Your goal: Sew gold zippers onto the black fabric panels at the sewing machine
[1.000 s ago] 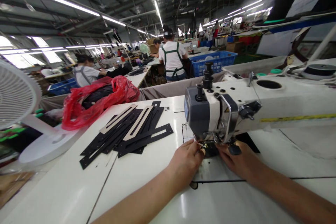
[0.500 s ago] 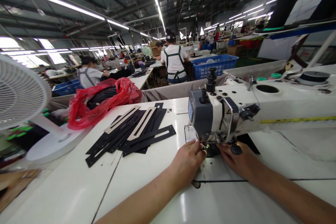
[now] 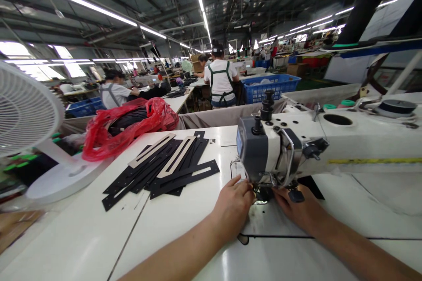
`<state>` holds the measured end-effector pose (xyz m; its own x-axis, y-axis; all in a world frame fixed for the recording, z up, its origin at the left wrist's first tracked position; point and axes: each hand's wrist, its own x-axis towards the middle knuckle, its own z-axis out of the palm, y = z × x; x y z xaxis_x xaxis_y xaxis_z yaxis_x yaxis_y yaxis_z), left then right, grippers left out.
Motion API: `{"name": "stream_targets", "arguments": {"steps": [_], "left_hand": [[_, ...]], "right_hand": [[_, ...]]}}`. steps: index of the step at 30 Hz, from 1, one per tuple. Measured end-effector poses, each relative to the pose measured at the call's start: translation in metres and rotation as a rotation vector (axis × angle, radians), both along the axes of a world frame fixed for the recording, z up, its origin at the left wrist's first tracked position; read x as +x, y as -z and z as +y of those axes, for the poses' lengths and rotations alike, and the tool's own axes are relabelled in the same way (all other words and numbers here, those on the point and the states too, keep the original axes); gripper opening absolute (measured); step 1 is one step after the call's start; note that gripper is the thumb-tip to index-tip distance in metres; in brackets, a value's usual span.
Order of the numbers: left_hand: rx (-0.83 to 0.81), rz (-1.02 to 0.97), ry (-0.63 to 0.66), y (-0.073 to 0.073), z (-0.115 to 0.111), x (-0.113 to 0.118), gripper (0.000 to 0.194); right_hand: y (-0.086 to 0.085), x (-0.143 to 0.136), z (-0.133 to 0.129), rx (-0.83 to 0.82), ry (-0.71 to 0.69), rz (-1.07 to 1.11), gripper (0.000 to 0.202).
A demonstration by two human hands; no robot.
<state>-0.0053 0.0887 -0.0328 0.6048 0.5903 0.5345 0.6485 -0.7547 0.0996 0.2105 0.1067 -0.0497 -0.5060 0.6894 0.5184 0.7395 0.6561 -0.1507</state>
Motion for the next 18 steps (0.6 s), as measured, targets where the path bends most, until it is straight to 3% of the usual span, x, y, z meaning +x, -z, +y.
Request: {"name": "stream_targets", "arguments": {"steps": [6,11,15,16,18], "left_hand": [[-0.014,-0.07,-0.008,0.005,0.002,0.003,0.013],[-0.073,-0.057,-0.011,0.002,0.005,-0.002,0.011],[-0.099,-0.041,0.009,-0.016,-0.021,-0.003,0.013],[-0.101,-0.024,0.036,-0.02,-0.032,0.0,0.022],[-0.057,0.043,0.13,-0.028,-0.053,0.009,0.043]], "right_hand": [[-0.004,-0.004,0.001,0.051,-0.009,-0.035,0.031],[-0.027,0.034,-0.002,0.101,0.004,-0.1,0.02],[-0.035,0.048,-0.041,0.367,0.03,-0.271,0.023],[-0.034,0.041,-0.055,0.446,0.006,-0.292,0.023],[-0.032,0.021,-0.084,0.449,-0.108,-0.282,0.025]]}}
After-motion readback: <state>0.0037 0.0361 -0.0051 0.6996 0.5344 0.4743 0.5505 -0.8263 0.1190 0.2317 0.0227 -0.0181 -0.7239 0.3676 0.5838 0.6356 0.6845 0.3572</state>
